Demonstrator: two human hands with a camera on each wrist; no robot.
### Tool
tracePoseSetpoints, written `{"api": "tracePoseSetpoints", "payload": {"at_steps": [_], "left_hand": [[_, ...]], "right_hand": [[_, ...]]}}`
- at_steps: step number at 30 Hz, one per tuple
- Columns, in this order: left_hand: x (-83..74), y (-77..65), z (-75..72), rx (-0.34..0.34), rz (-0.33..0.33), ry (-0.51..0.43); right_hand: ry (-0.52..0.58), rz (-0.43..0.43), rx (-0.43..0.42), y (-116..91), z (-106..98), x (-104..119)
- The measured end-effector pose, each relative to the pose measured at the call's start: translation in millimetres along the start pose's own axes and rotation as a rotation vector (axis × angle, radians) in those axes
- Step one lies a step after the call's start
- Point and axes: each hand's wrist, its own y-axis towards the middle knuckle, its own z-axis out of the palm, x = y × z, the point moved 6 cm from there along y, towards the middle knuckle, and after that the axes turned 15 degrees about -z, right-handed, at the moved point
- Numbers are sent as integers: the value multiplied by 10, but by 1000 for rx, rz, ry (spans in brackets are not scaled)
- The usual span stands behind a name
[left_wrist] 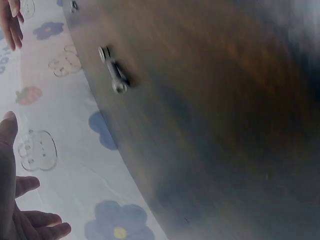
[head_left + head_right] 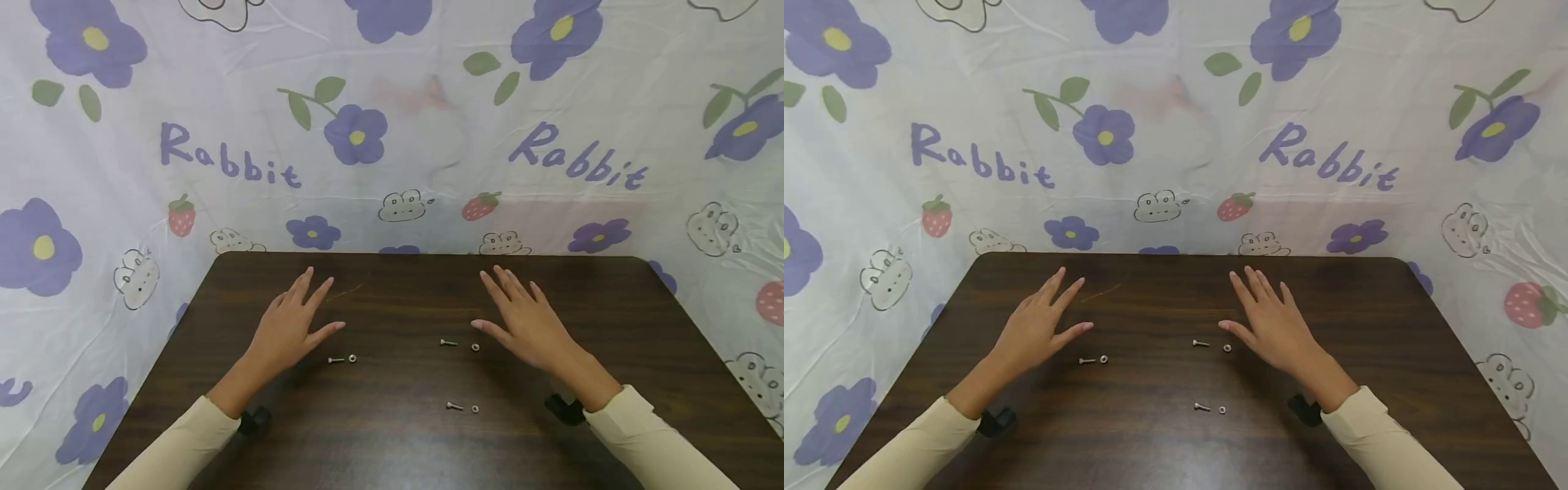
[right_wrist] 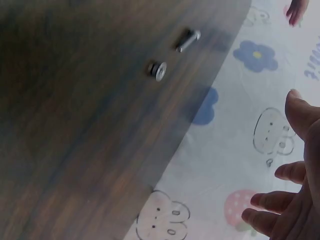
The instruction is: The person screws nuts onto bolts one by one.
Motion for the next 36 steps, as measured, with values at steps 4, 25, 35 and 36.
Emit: {"api": "tracePoseSetpoints", "payload": {"at_steps": [4, 25, 35, 36], "left_hand": [[-70, -72, -18, 20, 15, 11], [-141, -425, 97, 10, 119, 91], [-88, -464, 152, 22, 128, 59], [-80, -464, 169, 29, 126, 57]], "right_hand": [[-7, -32, -8, -46, -16, 128], [4, -308, -89, 87, 27, 940], [66, -358, -77, 323, 58, 1183], [70, -361, -70, 352, 65, 1205]]}}
